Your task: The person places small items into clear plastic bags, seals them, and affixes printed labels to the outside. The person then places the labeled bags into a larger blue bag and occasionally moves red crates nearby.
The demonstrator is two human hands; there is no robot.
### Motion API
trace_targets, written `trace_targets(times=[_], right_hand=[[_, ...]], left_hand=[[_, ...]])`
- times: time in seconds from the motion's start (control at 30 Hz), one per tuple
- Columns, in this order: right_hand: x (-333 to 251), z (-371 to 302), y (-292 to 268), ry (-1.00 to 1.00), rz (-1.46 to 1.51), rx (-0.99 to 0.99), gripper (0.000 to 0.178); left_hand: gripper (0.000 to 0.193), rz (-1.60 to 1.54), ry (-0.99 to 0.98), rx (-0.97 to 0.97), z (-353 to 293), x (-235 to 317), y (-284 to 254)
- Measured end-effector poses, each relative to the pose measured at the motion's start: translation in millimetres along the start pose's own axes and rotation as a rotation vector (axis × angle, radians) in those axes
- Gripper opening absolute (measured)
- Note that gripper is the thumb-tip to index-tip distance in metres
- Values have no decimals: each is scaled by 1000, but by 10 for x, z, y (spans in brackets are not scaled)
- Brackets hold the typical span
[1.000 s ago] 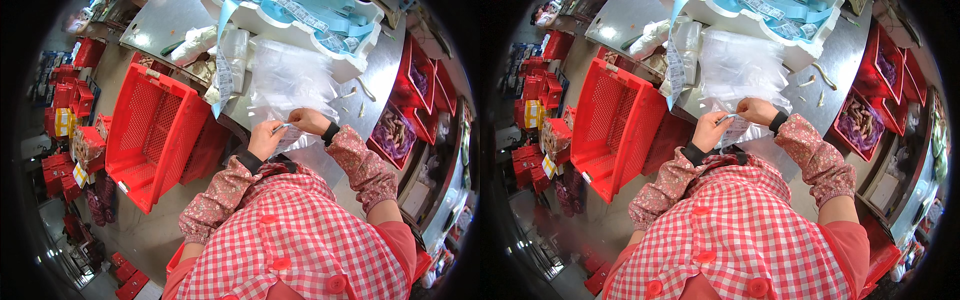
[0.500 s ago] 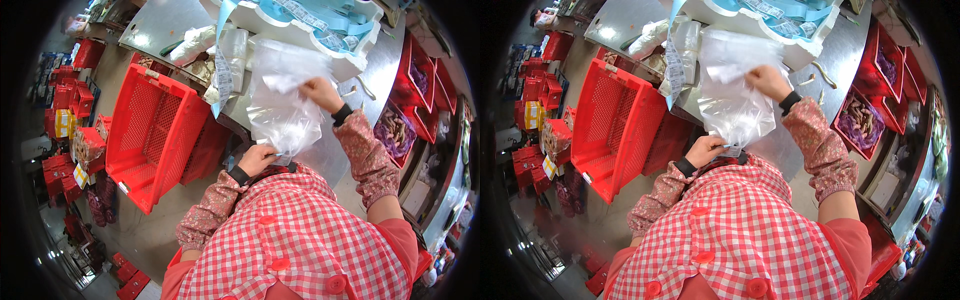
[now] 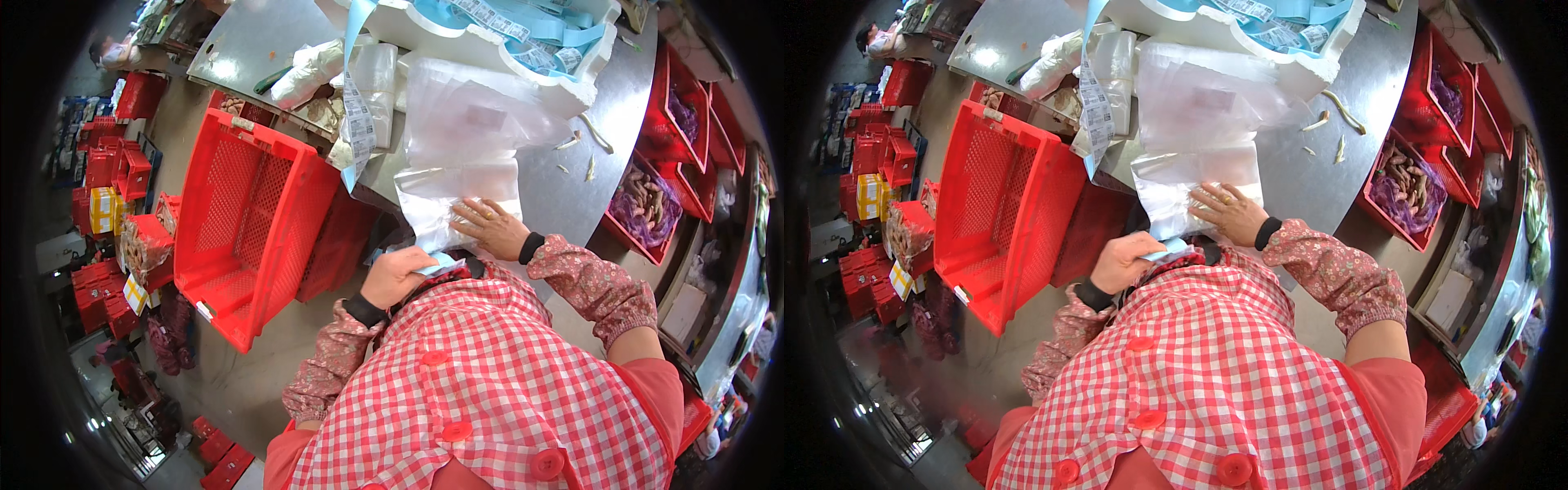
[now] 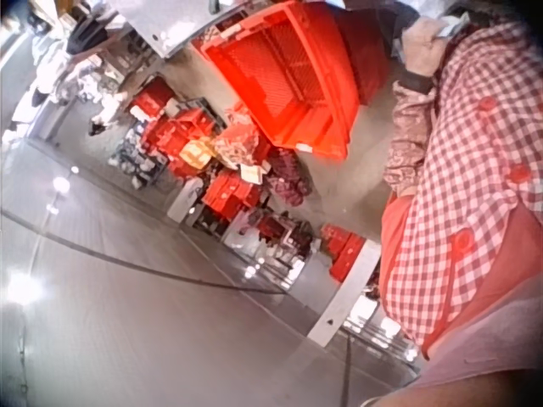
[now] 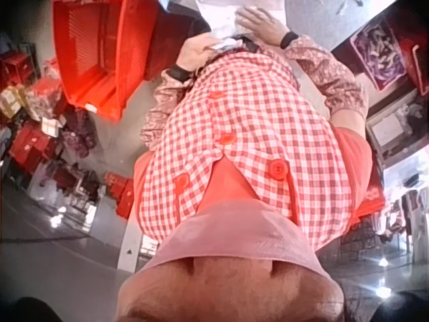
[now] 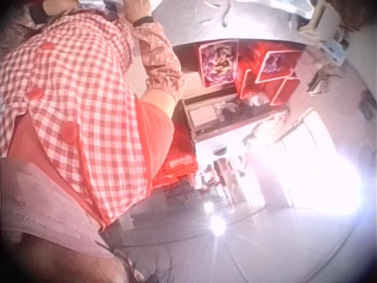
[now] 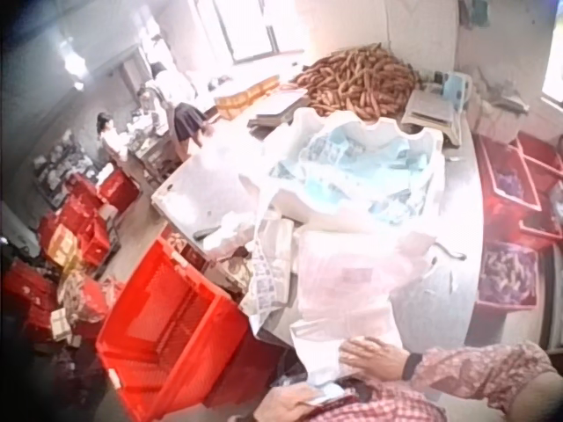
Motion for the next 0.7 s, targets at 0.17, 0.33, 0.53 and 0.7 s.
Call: trace_targets(times=[0.17,0.33,0.53,0.7], right_hand=[[11,-149,-81,-31,40,-15,60],[412,-34,-383,231,462,-125,35],[36,132,-238,15,159,85,68],[75,88,-32,38,172,153,74]], left_hand=[[11,-127,7,72,437,-46,-216],[30,183,-394,99,941,-1282,162],[30,323,-364,208,982,-1459,234],[25,111,-536,73,591,-1378,147]])
Point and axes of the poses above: each hand's wrist, its own z-axis towards the middle knuckle, its own y-axis out of the palm, x = y × z, the point moved 10 cm from there along z, towards the middle knuckle, and after that the axes turned 3 degrees about z, right-handed, at the moved point
